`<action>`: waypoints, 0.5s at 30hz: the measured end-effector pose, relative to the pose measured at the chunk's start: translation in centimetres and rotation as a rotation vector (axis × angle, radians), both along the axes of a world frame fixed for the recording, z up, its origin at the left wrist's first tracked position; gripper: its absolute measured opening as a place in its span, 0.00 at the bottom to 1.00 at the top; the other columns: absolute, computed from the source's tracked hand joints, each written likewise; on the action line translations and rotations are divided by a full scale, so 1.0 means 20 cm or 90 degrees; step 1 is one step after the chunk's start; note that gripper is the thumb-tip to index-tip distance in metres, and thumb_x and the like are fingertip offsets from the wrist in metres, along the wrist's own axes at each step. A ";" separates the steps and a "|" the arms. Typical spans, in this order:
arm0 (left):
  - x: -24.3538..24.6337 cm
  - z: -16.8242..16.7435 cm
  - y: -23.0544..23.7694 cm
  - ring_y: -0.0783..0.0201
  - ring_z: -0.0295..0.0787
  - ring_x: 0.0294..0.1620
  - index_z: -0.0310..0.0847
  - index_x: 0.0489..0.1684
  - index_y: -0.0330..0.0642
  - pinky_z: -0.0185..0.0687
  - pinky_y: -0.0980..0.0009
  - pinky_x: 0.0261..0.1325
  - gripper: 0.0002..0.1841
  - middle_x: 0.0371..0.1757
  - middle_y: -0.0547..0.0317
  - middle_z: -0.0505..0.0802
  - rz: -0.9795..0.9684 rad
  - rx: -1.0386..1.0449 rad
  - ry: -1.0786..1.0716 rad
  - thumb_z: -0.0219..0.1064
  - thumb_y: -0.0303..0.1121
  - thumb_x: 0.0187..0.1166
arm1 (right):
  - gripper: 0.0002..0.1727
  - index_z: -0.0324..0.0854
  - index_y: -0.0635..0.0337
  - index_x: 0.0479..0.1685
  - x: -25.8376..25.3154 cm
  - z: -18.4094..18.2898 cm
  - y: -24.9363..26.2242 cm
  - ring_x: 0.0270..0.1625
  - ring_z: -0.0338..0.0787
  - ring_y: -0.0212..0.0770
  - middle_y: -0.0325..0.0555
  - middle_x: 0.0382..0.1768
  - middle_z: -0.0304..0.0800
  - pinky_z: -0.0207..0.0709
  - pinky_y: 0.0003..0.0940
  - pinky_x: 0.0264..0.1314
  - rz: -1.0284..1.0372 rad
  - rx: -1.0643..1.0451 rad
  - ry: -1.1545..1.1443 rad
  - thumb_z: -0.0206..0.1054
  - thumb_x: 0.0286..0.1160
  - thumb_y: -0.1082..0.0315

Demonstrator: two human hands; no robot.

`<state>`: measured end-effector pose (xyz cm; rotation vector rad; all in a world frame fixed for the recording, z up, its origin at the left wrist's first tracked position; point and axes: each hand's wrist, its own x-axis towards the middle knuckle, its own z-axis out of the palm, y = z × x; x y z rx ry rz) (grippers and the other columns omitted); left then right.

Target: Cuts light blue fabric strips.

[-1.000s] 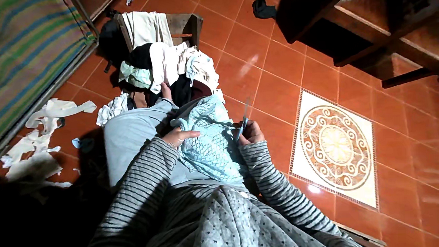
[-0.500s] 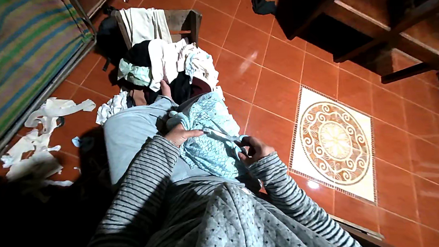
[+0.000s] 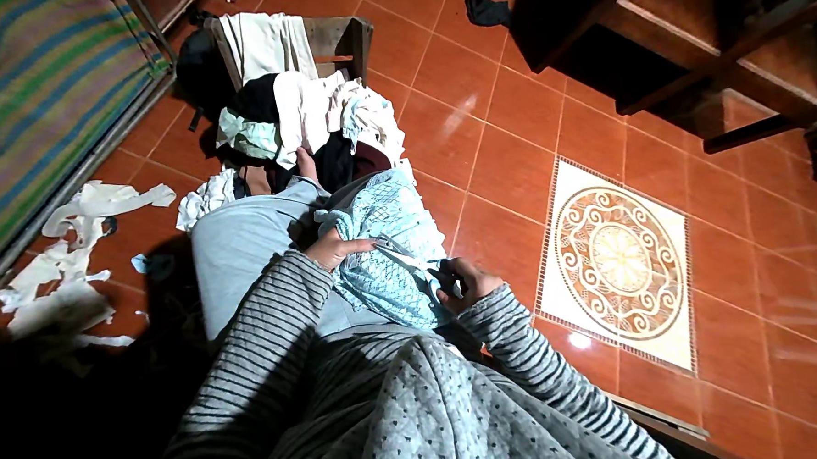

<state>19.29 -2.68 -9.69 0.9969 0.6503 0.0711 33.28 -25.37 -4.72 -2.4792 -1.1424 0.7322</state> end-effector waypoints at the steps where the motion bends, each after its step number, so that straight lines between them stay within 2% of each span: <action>1: 0.00 -0.02 0.00 0.70 0.92 0.46 0.75 0.62 0.29 0.88 0.71 0.58 0.17 0.45 0.57 0.94 -0.004 -0.003 -0.012 0.65 0.14 0.75 | 0.27 0.83 0.70 0.58 0.00 0.00 0.00 0.44 0.92 0.63 0.64 0.43 0.92 0.82 0.62 0.51 -0.002 -0.003 0.000 0.76 0.63 0.60; 6: 0.00 -0.03 0.00 0.70 0.92 0.46 0.76 0.61 0.31 0.88 0.70 0.58 0.17 0.44 0.58 0.94 -0.006 -0.016 -0.035 0.65 0.13 0.74 | 0.28 0.83 0.70 0.59 0.00 -0.02 0.01 0.47 0.93 0.64 0.64 0.44 0.93 0.83 0.62 0.54 0.000 0.004 -0.019 0.77 0.62 0.58; 12: 0.00 -0.02 0.00 0.71 0.93 0.46 0.77 0.59 0.33 0.88 0.71 0.58 0.17 0.43 0.60 0.94 -0.009 -0.019 -0.037 0.66 0.13 0.73 | 0.26 0.84 0.71 0.58 0.00 -0.03 0.04 0.50 0.93 0.66 0.65 0.46 0.93 0.82 0.62 0.57 0.019 0.013 -0.043 0.76 0.62 0.62; 15: 0.00 -0.03 0.00 0.70 0.92 0.47 0.77 0.60 0.31 0.88 0.70 0.59 0.17 0.44 0.58 0.94 -0.007 -0.024 -0.038 0.66 0.13 0.74 | 0.25 0.83 0.70 0.60 0.00 -0.01 0.06 0.53 0.92 0.66 0.66 0.47 0.93 0.80 0.63 0.59 0.020 -0.030 -0.034 0.74 0.66 0.62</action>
